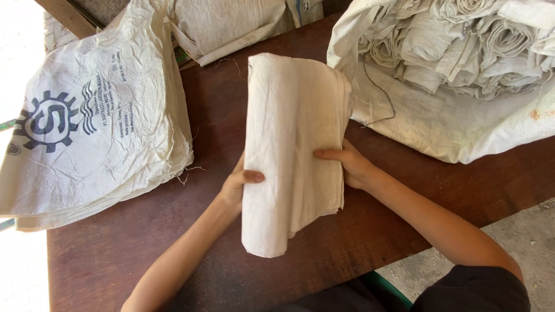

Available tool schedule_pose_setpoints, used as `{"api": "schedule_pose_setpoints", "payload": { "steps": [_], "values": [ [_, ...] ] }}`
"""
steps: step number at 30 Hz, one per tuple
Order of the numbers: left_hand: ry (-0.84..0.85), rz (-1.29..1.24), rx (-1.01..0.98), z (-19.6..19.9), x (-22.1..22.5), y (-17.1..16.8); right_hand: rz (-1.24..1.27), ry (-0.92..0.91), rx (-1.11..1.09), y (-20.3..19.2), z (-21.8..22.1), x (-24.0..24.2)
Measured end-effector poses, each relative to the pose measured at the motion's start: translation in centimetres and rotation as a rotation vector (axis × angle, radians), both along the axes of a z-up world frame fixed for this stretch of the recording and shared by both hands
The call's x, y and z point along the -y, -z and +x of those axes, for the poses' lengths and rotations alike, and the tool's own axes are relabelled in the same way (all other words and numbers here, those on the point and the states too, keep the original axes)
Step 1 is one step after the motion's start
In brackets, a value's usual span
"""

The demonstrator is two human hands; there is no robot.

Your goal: Unfolding, smoothing, and folding large white industrial bags on a wooden table.

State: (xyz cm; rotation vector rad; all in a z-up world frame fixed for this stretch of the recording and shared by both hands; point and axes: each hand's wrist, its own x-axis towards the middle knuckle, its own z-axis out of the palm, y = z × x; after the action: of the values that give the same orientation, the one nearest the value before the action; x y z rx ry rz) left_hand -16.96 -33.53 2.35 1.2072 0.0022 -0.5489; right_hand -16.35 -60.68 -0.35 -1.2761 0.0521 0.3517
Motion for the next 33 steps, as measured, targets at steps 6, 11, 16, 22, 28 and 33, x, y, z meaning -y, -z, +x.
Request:
{"api": "schedule_pose_setpoints", "payload": {
  "steps": [6,11,16,22,28,33],
  "values": [
    [-0.057,0.116,0.185,0.7,0.1,-2.4,0.030,-0.045,0.002,0.1,0.0,0.4],
    [-0.105,0.391,0.509,0.3,0.0,-4.4,0.009,-0.025,0.176,-0.2,0.3,0.8],
    [0.039,1.165,1.320,0.4,-1.0,-4.0,-0.007,-0.051,0.154,-0.8,0.1,1.2],
    [0.417,1.312,1.229,1.2,-2.9,-4.6,-0.233,-0.125,0.250,-0.7,1.5,3.3],
    [0.610,1.471,0.908,0.6,-3.3,-7.6,-0.498,-0.161,0.297,-1.7,2.1,4.7],
    [0.676,1.544,0.775,0.2,-2.9,-9.5,-0.733,-0.260,0.223,-2.2,2.7,7.8]
  ]
}}
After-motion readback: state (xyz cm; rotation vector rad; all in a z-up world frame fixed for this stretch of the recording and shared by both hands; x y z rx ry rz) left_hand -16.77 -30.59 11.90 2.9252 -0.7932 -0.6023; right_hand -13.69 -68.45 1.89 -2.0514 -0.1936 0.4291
